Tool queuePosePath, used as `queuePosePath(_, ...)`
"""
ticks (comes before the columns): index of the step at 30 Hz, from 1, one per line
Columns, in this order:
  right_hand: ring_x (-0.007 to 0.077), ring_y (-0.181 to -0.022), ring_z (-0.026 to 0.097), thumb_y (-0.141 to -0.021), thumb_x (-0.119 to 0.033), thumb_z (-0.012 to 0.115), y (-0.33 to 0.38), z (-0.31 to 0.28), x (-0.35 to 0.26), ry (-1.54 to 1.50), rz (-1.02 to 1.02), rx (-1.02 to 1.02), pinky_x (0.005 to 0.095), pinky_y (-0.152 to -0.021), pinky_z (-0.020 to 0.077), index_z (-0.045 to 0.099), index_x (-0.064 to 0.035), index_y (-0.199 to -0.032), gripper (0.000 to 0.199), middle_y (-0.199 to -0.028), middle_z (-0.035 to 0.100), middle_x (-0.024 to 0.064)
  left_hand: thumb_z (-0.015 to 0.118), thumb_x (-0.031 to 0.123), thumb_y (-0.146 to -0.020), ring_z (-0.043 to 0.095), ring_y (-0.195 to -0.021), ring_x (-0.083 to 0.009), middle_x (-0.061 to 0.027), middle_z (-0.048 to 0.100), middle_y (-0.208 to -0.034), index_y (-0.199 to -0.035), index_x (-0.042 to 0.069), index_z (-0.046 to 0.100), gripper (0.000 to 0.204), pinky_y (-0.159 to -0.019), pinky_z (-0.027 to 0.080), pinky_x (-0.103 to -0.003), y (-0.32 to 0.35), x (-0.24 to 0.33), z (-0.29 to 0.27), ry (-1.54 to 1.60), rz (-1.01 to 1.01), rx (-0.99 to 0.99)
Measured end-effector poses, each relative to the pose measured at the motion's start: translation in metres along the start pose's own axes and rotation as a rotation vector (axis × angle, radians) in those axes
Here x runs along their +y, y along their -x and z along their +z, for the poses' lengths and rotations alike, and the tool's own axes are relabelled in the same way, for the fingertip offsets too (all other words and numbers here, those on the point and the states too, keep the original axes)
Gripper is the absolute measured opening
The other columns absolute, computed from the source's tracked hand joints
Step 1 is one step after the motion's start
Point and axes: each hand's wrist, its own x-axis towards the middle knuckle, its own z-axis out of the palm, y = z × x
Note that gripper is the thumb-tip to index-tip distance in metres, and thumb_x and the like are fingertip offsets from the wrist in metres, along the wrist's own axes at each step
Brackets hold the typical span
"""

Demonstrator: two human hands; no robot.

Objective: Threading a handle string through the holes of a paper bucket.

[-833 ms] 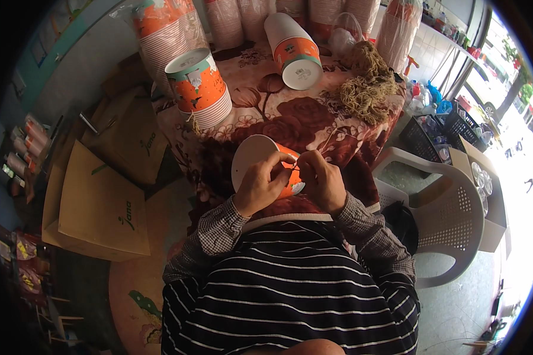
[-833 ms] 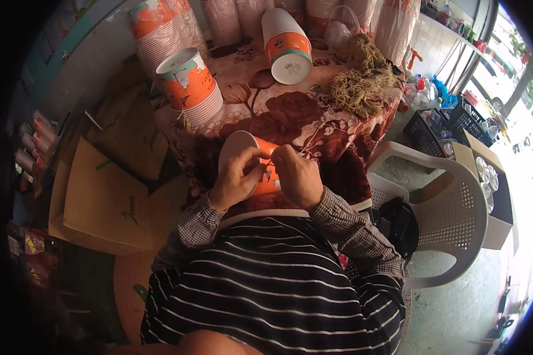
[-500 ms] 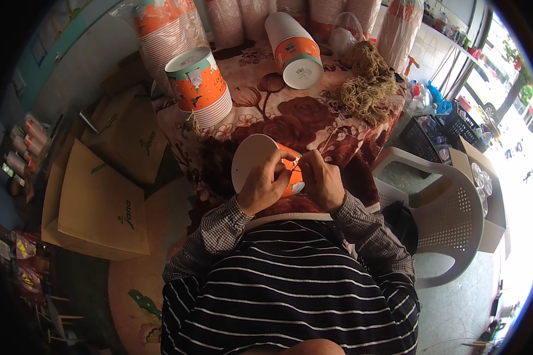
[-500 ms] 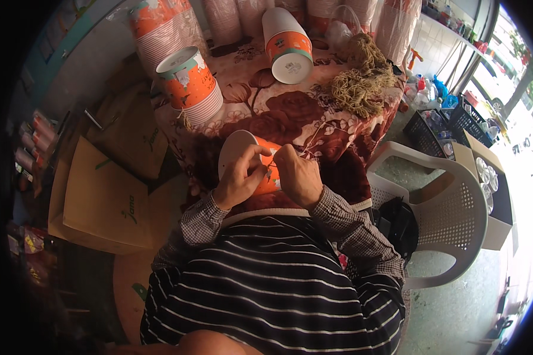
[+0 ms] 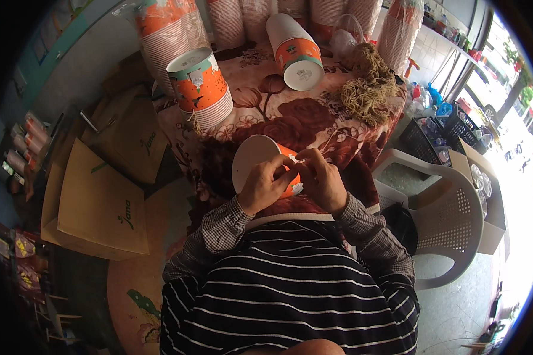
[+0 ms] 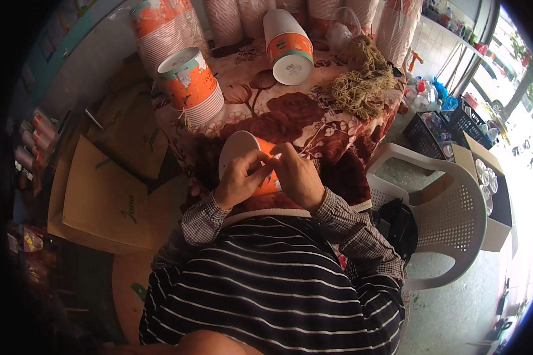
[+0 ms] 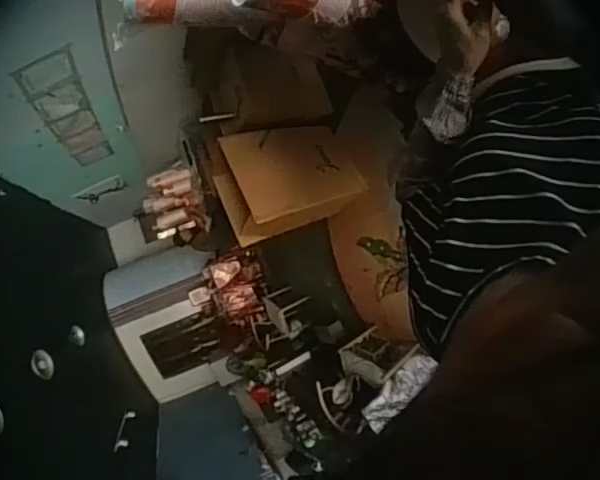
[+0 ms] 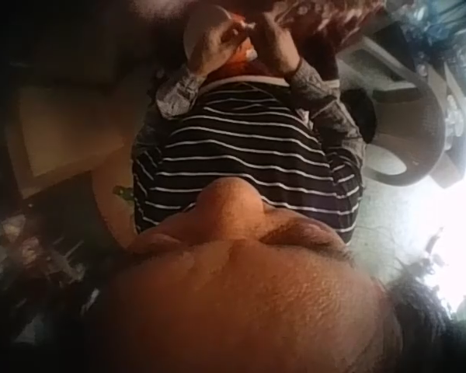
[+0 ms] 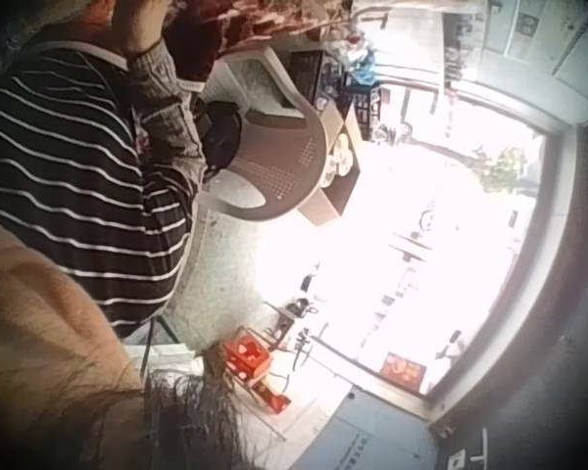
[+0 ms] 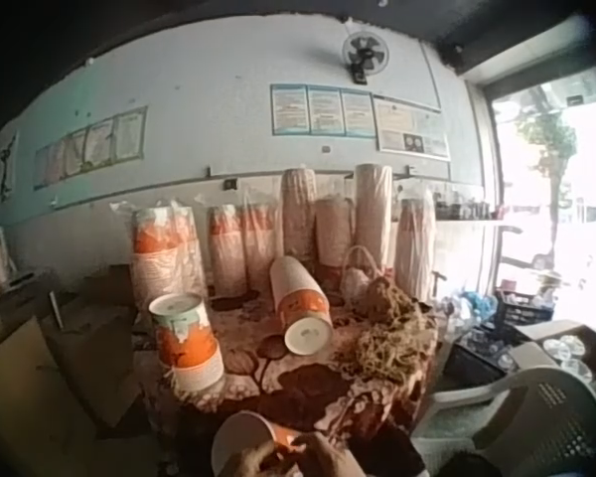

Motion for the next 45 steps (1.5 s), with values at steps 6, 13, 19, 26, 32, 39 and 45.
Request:
queuePosePath(6, 0.0258, -0.062, 0.064, -0.093, -0.015, 0.057, -0.003, -0.009, -0.007, -0.18, 0.182, -0.087, 0.0352, -0.057, 0.0485, 0.048, -0.0029, -0.117, 0.028, -0.071, 0.061, 0.013, 0.063, 0.005, -0.091, 0.059, -0.06, -0.0062, -0.0045, 0.063, -0.065, -0.092, 0.0, 0.059, 0.007, -0.055, 0.044, -0.023, -0.002, 0.0, 0.0, -0.024, 0.098, 0.068)
queuePosePath(13, 0.0165, -0.06, 0.059, -0.095, -0.017, 0.056, -0.006, -0.015, -0.012, -0.305, 0.192, -0.121, 0.0303, -0.057, 0.046, 0.046, -0.0018, -0.116, 0.028, -0.07, 0.06, 0.0108, 0.067, 0.004, -0.081, 0.054, -0.055, -0.0119, -0.0047, 0.057, -0.079, -0.093, 0.005, 0.061, 0.014, -0.053, 0.044, -0.027, -0.004, -0.012, -0.004, -0.161, 0.183, 0.061)
queuePosePath(19, 0.0099, -0.063, 0.051, -0.096, -0.018, 0.057, -0.006, -0.015, -0.005, -0.565, 0.277, -0.041, 0.0265, -0.058, 0.0437, 0.046, -0.0028, -0.115, 0.027, -0.074, 0.057, 0.0046, 0.068, 0.004, -0.079, 0.05, -0.052, -0.0131, -0.004, 0.053, -0.075, -0.085, 0.006, 0.059, 0.011, -0.052, 0.042, -0.029, -0.004, -0.017, -0.003, -0.203, 0.187, 0.096)
queuePosePath(26, 0.0082, -0.052, 0.047, -0.1, -0.025, 0.053, -0.018, -0.048, 0.002, -0.729, 0.229, 0.141, 0.0218, -0.048, 0.0383, 0.048, -0.0034, -0.112, 0.026, -0.067, 0.051, 0.0006, 0.068, 0.009, -0.077, 0.054, -0.058, -0.0192, -0.0055, 0.055, -0.075, -0.082, 0.006, 0.059, 0.011, -0.058, 0.045, -0.033, -0.006, -0.019, -0.01, -0.292, 0.136, 0.091)
queuePosePath(32, 0.0067, -0.054, 0.046, -0.1, -0.029, 0.052, -0.019, -0.068, -0.003, -0.628, 0.244, 0.148, 0.0208, -0.049, 0.0363, 0.048, -0.0033, -0.113, 0.029, -0.067, 0.051, 0.0013, 0.064, 0.004, -0.077, 0.06, -0.067, -0.0214, -0.0074, 0.056, -0.077, -0.083, 0.004, 0.058, 0.008, -0.06, 0.048, -0.032, -0.006, -0.018, -0.002, -0.168, 0.106, 0.081)
queuePosePath(39, 0.0107, -0.063, 0.059, -0.089, -0.012, 0.065, -0.006, -0.089, -0.045, -0.165, 0.106, -0.246, 0.0262, -0.058, 0.047, 0.06, -0.0022, -0.109, 0.022, -0.071, 0.061, 0.0067, 0.063, -0.002, -0.077, 0.06, -0.077, -0.0195, -0.0072, 0.056, -0.082, -0.087, 0.003, 0.056, 0.013, -0.069, 0.049, -0.03, 0.004, -0.02, 0.023, -0.118, 0.128, 0.065)
queuePosePath(45, 0.0269, -0.068, 0.067, -0.084, -0.012, 0.07, 0.003, -0.092, -0.071, -0.089, -0.137, -0.535, 0.0347, -0.061, 0.0535, 0.058, -0.0019, -0.114, 0.033, -0.088, 0.066, 0.0149, 0.066, -0.002, -0.076, 0.061, -0.081, -0.026, -0.0075, 0.056, -0.09, -0.091, 0.006, 0.06, 0.018, -0.069, 0.052, -0.034, 0.007, -0.006, 0.031, -0.138, 0.207, -0.057)
